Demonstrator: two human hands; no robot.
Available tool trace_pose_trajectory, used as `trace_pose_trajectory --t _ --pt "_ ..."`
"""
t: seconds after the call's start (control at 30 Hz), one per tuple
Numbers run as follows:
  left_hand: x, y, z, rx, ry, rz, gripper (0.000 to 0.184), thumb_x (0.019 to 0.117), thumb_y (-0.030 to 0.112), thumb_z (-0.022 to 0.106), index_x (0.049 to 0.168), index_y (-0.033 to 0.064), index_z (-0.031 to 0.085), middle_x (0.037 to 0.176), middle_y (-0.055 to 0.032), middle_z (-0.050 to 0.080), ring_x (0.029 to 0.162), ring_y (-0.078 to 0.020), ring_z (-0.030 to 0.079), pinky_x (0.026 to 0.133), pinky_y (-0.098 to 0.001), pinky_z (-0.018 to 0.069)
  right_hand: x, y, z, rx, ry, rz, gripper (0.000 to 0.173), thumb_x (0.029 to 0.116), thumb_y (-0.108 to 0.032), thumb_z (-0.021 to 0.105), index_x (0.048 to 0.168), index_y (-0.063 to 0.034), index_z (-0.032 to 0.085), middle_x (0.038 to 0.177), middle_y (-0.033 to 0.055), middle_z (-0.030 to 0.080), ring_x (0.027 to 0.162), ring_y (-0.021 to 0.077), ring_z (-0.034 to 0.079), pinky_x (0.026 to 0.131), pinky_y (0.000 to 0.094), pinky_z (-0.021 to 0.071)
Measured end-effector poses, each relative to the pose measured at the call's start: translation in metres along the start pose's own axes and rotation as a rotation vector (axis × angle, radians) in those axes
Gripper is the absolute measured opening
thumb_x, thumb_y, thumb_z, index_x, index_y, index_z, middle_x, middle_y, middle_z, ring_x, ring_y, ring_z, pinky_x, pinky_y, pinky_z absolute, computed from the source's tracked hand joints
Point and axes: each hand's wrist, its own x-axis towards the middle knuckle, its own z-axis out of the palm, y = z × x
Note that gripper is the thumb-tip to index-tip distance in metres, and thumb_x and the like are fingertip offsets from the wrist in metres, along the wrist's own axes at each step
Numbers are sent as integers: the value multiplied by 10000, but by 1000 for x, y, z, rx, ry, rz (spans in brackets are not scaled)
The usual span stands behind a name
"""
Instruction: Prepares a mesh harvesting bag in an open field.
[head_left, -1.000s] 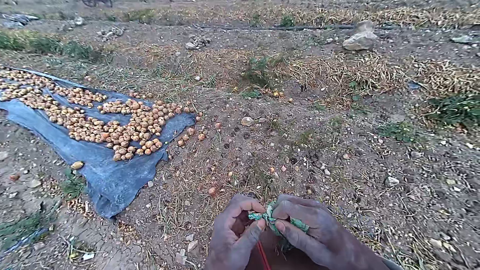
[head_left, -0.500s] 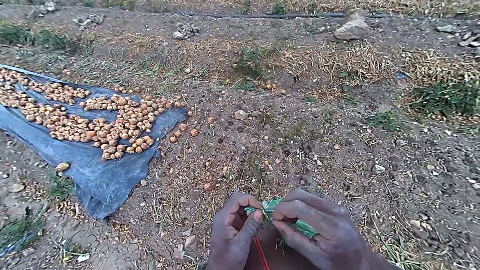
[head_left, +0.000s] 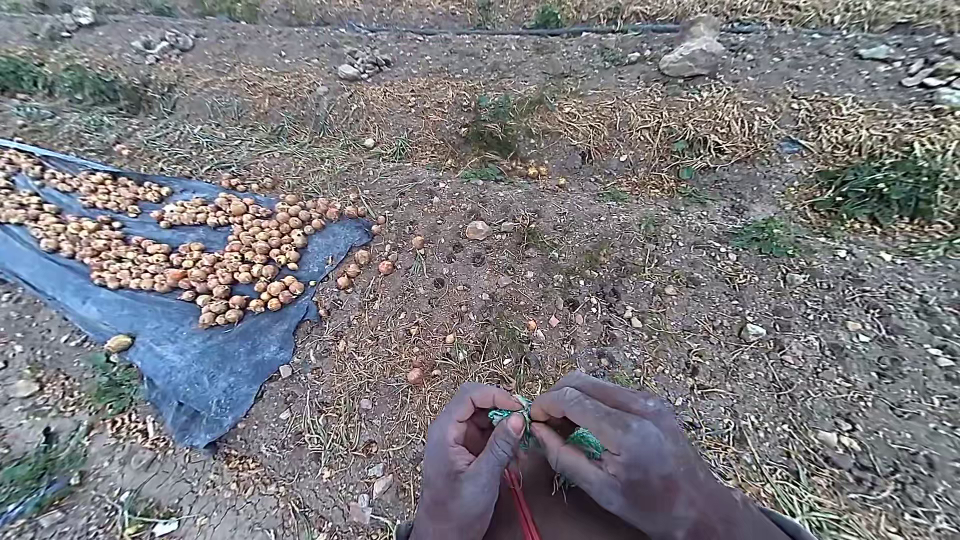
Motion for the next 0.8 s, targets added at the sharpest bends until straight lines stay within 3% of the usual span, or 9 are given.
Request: trace_pose_trajectory --t 0.27,0.43,0.5,0.6,0.67,0.8 --pt "-1 3 -10 92 -24 -17 210 965 40 697 1151 -52 668 1041 -185 685 669 -227 680 570 -345 633 11 13 -9 -9 -134 47 74 891 -343 645 841 -293 670 789 -153 586 663 -30 568 523 216 504" --pt "-3 7 -18 157 -7 3 188 975 76 692 1136 -21 683 1057 -158 683 676 -215 678 580 -343 636 8 24 -32 304 -365 130 95 910 -339 663 875 -255 689 789 -114 616 650 13 581 530 244 508" --pt "-2 6 -24 173 -65 -6 190 993 111 670 1136 -14 681 1073 -146 666 753 -214 673 642 -351 630 6 25 -31 423 -428 146 98 929 -318 658 919 -227 695 827 -82 636 693 44 604 577 258 528" --pt "2 10 -32 256 -209 -7 254 1009 179 638 1201 16 668 1181 -126 647 1001 -238 674 832 -394 634 6 26 -27 577 -468 136 113 956 -284 651 968 -182 697 853 -34 647 740 91 624 626 288 546" --pt "3 18 -29 355 -284 3 333 998 278 666 1249 61 677 1250 -98 637 1068 -220 661 843 -375 630 8 24 -25 650 -471 131 114 965 -262 645 977 -161 697 856 -18 648 751 106 630 635 298 556" --pt "6 22 -17 546 -261 122 192 973 284 721 1042 107 747 1109 -38 696 1034 -150 671 863 -321 609 10 22 -27 734 -456 130 148 994 -251 612 997 -120 682 858 17 649 738 129 629 625 311 551"
